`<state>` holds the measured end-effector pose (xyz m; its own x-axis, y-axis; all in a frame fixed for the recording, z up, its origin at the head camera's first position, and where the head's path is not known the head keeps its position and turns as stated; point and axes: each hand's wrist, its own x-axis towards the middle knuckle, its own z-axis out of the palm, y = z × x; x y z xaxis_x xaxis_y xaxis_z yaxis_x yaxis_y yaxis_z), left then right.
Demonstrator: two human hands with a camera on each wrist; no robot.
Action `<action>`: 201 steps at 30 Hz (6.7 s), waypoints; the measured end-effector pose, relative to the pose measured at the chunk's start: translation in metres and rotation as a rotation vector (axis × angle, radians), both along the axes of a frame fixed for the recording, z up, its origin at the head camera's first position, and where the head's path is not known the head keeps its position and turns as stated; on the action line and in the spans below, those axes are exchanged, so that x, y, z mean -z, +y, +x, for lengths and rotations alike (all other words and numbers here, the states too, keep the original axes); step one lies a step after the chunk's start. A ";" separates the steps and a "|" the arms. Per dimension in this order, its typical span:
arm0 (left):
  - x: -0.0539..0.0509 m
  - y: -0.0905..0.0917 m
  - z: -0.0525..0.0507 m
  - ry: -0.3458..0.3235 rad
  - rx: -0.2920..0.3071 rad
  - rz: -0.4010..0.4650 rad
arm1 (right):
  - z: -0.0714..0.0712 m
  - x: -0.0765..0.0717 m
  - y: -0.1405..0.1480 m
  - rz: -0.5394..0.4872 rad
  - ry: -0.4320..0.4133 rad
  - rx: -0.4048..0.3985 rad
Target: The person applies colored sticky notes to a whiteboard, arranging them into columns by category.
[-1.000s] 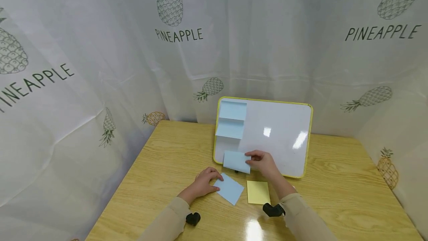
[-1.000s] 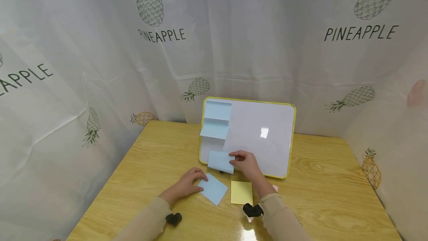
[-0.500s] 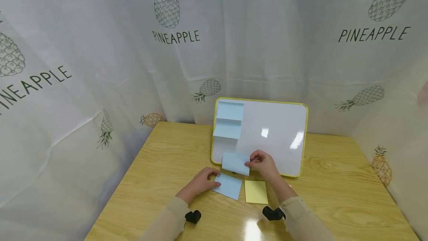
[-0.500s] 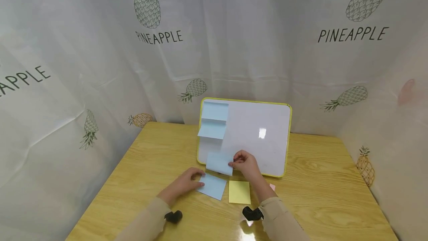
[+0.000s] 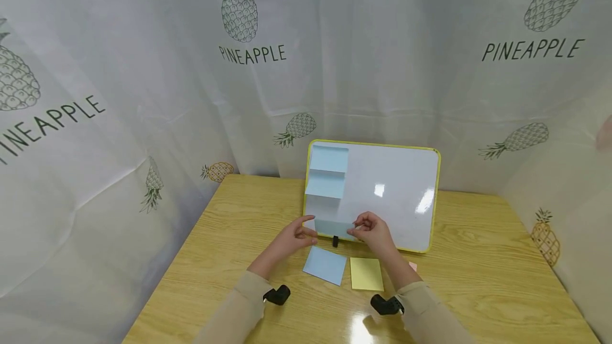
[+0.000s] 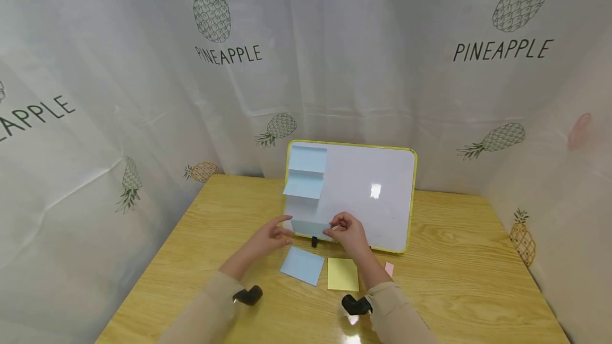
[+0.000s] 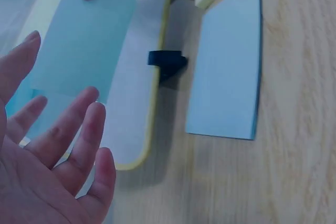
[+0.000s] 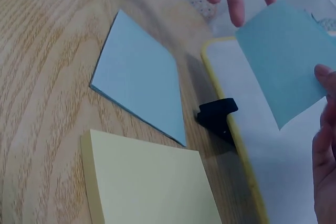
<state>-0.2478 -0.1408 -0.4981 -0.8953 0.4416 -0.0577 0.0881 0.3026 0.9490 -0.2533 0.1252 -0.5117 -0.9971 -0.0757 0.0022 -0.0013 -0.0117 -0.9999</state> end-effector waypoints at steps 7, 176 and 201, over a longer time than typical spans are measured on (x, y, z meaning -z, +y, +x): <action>-0.006 0.002 -0.009 0.016 -0.076 0.008 | 0.001 -0.005 -0.007 -0.033 0.006 -0.002; -0.008 0.065 -0.062 0.123 -0.139 -0.259 | 0.050 0.025 0.044 0.389 0.218 -0.088; 0.010 0.089 -0.037 0.113 0.001 -0.234 | 0.070 0.025 0.056 0.418 0.246 -0.109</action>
<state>-0.2844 -0.0519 -0.5084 -0.9016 0.4285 -0.0586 0.1895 0.5131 0.8372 -0.1837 0.1811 -0.5366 -0.9571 -0.2238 0.1842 -0.2593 0.3768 -0.8893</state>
